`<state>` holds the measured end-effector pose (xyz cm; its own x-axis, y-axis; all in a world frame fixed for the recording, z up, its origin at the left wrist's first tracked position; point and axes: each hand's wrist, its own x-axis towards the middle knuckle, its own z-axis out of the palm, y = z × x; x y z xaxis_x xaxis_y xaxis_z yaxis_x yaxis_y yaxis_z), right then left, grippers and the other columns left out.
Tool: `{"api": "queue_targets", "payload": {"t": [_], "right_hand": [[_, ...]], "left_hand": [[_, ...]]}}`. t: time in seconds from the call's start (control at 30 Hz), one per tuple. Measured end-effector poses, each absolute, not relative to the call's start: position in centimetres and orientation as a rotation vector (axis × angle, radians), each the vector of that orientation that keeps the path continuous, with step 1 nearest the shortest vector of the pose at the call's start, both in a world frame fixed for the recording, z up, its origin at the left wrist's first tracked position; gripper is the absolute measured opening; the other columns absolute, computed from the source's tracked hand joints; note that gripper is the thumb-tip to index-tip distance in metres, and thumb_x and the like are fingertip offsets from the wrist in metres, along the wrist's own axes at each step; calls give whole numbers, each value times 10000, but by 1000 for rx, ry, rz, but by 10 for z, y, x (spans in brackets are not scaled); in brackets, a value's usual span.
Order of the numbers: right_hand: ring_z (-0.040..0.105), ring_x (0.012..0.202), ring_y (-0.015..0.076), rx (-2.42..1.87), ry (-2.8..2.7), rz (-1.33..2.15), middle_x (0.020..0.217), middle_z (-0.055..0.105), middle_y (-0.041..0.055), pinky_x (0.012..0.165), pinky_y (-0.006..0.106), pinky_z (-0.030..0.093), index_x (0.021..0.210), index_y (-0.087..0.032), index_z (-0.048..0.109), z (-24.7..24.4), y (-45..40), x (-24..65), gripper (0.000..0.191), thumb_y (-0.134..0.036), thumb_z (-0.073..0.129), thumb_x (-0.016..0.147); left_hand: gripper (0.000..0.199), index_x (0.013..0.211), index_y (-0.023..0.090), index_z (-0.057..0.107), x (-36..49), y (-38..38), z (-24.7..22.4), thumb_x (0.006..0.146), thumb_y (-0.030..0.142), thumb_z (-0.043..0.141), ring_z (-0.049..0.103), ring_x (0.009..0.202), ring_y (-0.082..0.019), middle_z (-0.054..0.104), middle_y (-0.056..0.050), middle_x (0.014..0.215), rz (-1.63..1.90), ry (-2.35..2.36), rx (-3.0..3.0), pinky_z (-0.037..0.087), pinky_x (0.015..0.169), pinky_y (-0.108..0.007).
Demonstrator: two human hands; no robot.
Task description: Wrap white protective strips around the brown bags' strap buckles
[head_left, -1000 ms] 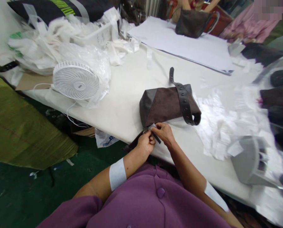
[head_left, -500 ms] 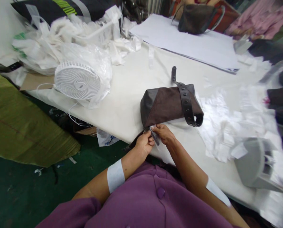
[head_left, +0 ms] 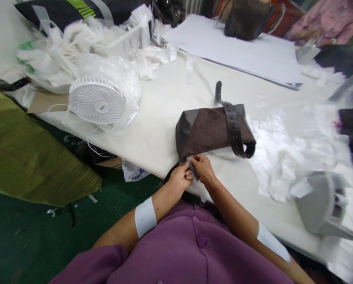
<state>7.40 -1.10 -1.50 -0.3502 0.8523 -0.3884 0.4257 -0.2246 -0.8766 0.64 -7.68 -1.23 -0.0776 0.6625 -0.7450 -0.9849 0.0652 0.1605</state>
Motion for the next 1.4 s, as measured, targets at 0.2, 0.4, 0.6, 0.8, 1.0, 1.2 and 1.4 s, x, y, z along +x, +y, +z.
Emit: {"api": "queue_targets", "payload": {"t": [0.2, 0.4, 0.6, 0.8, 1.0, 1.2, 1.4], "right_hand": [[507, 596, 137, -1556, -1794, 1198, 640, 550, -9, 570, 248, 412, 730, -180, 548, -18, -13, 76, 227, -376, 624, 644], [496, 575, 137, -1564, -1915, 1077, 597, 544, -22, 565, 248, 387, 709, -188, 567, -10, -8, 76, 209, -370, 636, 634], [491, 545, 130, -1493, -1996, 1233, 574, 574, -1, 488, 224, 356, 667, -169, 623, -14, 1, 79, 226, -394, 599, 658], [457, 515, 106, -1443, -2057, 1400, 562, 563, -7, 459, 207, 337, 662, -150, 629, -7, 11, 78, 206, -349, 582, 645], [411, 448, 85, -1367, -2017, 1854, 502, 538, -15, 422, 204, 304, 580, -160, 563, 5, 17, 75, 180, -322, 544, 655], [344, 380, 65, -1372, -1846, 2110, 433, 471, -45, 378, 207, 223, 572, -167, 535, 10, 18, 70, 171, -308, 615, 626], [310, 358, 53, -1383, -1728, 2152, 410, 443, -65, 364, 206, 186, 583, -162, 551, 8, 15, 69, 174, -309, 645, 579]], "left_hand": [[260, 698, 175, 424, 9, -74, -14, 761, 159, 676, 253, 327, -17, 287, 102, 455, 1505, 868, -498, 154, 353, -151], [181, 746, 170, 473, 8, -72, -14, 772, 134, 648, 265, 327, -16, 327, 96, 472, 1549, 838, -467, 174, 348, -151], [206, 759, 178, 476, 6, -73, -10, 750, 132, 676, 270, 335, -17, 326, 96, 486, 1552, 823, -470, 203, 346, -141], [151, 727, 168, 475, 6, -73, -6, 804, 119, 596, 285, 333, -24, 340, 82, 481, 1509, 896, -502, 197, 342, -140], [164, 705, 160, 471, 4, -73, 2, 817, 151, 590, 298, 331, -26, 384, 62, 487, 1459, 991, -480, 187, 337, -143], [178, 671, 167, 450, 4, -75, 6, 762, 151, 603, 282, 313, -25, 396, 62, 481, 1437, 1122, -423, 166, 338, -161], [197, 673, 184, 419, 8, -85, 5, 682, 102, 598, 285, 320, -33, 372, 81, 475, 1509, 1149, -363, 138, 348, -175]]}}
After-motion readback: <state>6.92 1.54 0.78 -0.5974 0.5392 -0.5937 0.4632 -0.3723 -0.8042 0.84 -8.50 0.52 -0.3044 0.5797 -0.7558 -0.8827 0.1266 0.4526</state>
